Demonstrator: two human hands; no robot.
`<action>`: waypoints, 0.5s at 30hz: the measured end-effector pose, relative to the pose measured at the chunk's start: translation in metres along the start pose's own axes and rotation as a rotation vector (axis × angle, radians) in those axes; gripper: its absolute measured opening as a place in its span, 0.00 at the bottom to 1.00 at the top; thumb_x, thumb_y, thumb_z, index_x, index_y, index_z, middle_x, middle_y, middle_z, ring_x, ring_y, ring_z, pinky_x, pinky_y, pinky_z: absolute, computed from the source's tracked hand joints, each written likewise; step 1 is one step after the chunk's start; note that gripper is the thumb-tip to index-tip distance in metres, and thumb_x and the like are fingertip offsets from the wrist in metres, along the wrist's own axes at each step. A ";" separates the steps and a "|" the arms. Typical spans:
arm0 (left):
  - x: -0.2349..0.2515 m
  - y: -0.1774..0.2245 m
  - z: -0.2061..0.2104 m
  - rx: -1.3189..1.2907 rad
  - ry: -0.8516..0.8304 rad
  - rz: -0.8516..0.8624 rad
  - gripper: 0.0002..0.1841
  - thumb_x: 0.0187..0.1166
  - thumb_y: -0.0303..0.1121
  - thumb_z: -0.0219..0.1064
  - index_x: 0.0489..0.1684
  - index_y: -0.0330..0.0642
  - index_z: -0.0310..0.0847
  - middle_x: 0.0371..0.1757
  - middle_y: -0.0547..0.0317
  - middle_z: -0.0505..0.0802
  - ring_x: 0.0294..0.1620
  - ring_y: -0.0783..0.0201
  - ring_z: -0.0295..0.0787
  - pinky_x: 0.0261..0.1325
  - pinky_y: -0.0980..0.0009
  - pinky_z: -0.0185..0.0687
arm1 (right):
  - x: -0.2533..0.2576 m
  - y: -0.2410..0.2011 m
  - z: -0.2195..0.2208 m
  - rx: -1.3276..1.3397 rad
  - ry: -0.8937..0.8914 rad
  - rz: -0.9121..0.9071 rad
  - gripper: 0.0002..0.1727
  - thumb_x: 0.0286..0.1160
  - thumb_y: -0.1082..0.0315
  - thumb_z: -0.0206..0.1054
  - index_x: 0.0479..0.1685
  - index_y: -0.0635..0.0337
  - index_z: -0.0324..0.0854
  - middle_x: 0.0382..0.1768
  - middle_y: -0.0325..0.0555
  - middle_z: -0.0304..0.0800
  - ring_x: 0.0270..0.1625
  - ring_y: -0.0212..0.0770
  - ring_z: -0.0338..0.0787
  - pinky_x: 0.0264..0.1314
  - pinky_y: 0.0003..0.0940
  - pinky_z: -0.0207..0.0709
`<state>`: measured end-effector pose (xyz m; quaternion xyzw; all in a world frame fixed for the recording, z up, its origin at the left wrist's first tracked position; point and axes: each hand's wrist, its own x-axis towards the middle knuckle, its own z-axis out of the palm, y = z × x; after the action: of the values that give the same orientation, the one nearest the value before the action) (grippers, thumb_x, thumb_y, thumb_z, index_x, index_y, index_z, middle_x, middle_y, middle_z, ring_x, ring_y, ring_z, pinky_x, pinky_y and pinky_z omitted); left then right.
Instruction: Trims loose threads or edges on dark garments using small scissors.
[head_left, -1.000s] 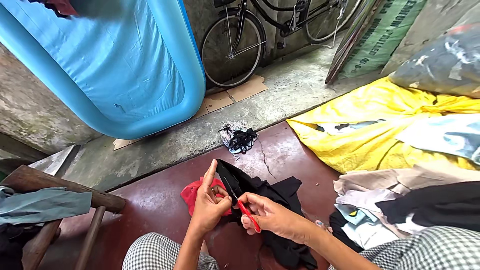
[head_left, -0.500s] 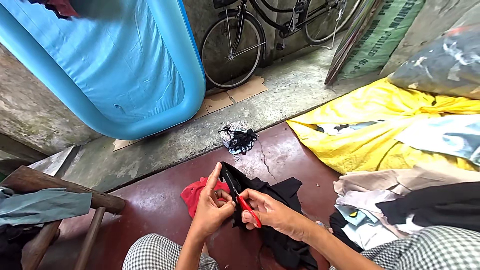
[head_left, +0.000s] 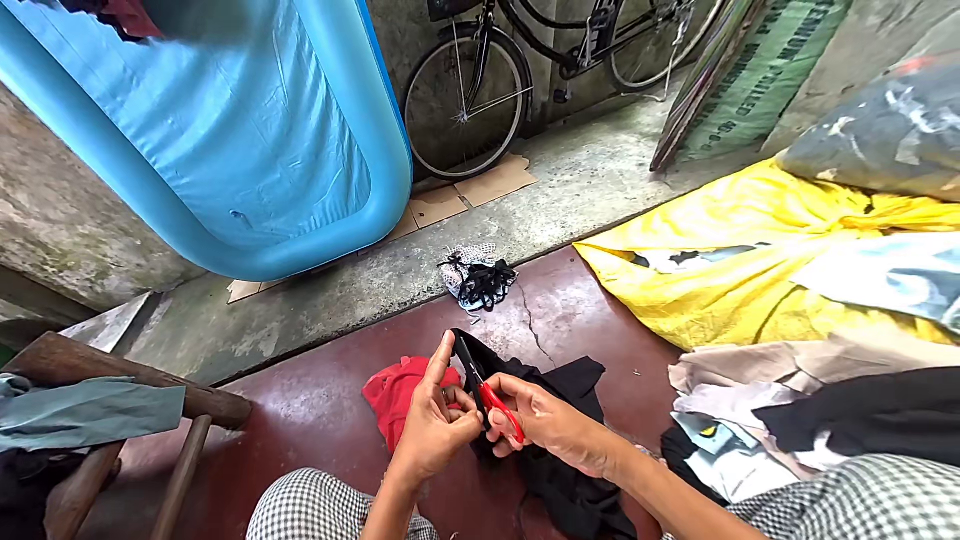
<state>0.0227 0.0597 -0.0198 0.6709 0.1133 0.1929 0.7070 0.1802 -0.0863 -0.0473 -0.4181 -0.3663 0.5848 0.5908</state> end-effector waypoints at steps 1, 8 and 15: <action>0.000 0.000 0.000 -0.002 0.000 -0.001 0.63 0.58 0.11 0.76 0.97 0.64 0.42 0.85 0.49 0.71 0.32 0.60 0.89 0.35 0.65 0.91 | 0.000 0.000 0.000 -0.003 0.005 0.003 0.25 0.74 0.53 0.75 0.65 0.53 0.77 0.46 0.46 0.89 0.45 0.43 0.92 0.48 0.42 0.90; 0.002 -0.006 0.002 -0.073 0.019 -0.019 0.63 0.57 0.10 0.76 0.97 0.62 0.42 0.81 0.45 0.74 0.32 0.60 0.88 0.38 0.65 0.91 | 0.002 0.002 0.005 -0.016 0.141 0.001 0.18 0.74 0.64 0.75 0.61 0.57 0.80 0.38 0.47 0.89 0.36 0.42 0.92 0.41 0.42 0.92; 0.015 -0.007 -0.013 -0.030 0.100 -0.176 0.32 0.82 0.32 0.50 0.91 0.57 0.62 0.75 0.49 0.82 0.49 0.59 0.89 0.45 0.63 0.87 | -0.001 0.008 0.003 -0.306 0.153 0.092 0.23 0.72 0.57 0.76 0.63 0.53 0.79 0.36 0.43 0.90 0.34 0.39 0.92 0.37 0.37 0.89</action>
<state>0.0317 0.0778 -0.0261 0.6372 0.2039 0.1650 0.7247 0.1743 -0.0871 -0.0531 -0.5628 -0.3855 0.5151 0.5189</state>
